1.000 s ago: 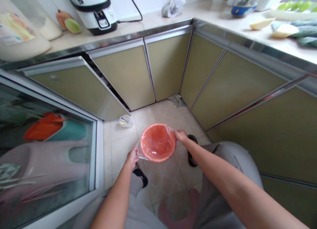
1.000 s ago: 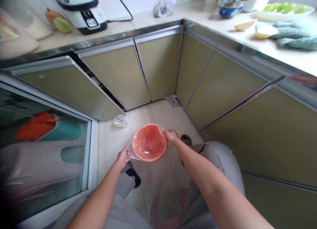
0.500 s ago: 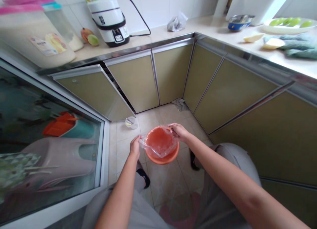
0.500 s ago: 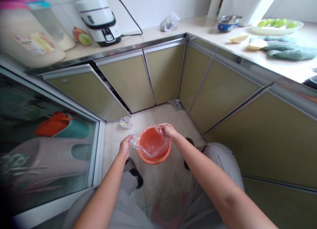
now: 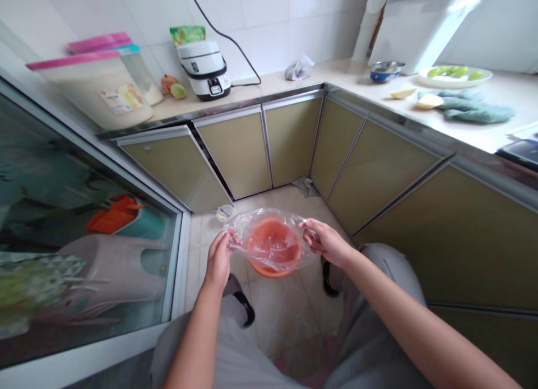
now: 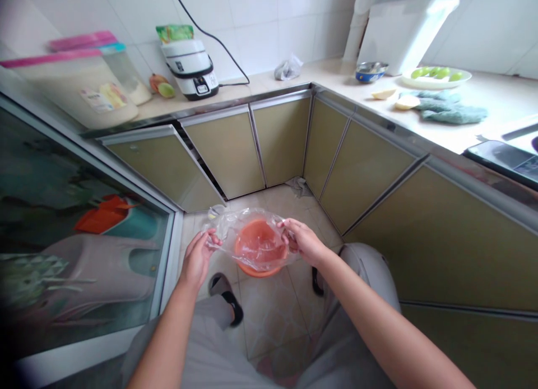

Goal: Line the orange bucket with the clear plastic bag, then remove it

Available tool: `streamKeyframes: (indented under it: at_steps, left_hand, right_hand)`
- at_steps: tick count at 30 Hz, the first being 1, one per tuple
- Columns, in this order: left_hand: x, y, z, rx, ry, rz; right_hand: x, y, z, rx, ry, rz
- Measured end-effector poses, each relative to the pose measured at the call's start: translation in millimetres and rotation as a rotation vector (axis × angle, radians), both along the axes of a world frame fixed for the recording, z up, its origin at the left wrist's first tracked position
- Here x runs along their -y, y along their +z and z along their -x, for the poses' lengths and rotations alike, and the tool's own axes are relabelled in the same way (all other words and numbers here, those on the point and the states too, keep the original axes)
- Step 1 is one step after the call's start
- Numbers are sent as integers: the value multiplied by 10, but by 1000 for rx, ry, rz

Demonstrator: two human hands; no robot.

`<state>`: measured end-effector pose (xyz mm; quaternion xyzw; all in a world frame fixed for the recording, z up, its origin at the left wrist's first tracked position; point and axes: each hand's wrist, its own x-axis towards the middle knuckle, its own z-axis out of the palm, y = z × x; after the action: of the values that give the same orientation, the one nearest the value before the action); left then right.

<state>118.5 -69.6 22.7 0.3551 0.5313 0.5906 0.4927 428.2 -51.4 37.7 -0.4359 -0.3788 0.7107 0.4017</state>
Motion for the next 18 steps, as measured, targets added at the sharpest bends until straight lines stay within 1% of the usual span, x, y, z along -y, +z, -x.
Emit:
streamKeyframes:
  at_steps: [3,5,7,10,12,14,16,18]
  left_hand:
    - [626,106,4,-110,-15,50]
    - [1089,108,12,-178,-28,127]
    - [1532,86,12,-218,-23,229]
    - [2055,82,0,-204,31,369]
    - [2273,125,3,-163,57,427]
    - [2380,188,30,-130,74,452]
    - [2384,235,82,-112,126,430]
    - [2291,232,146,-95,180,378]
  right_hand:
    - [609,5,-131,61,-15,30]
    - [1049,-84,-190,115,-37,95]
    - [1476,-207,-219,147,-93,178]
    - [2003,-317,-241,93,-163,311]
    - [2226,-275,-280,28,-161,381]
    - [2319,-154,-361,-25,-145,415]
    - [2281,-11,-476,-61,-153,404]
    - [2123,95,-593,-77,-186,363]
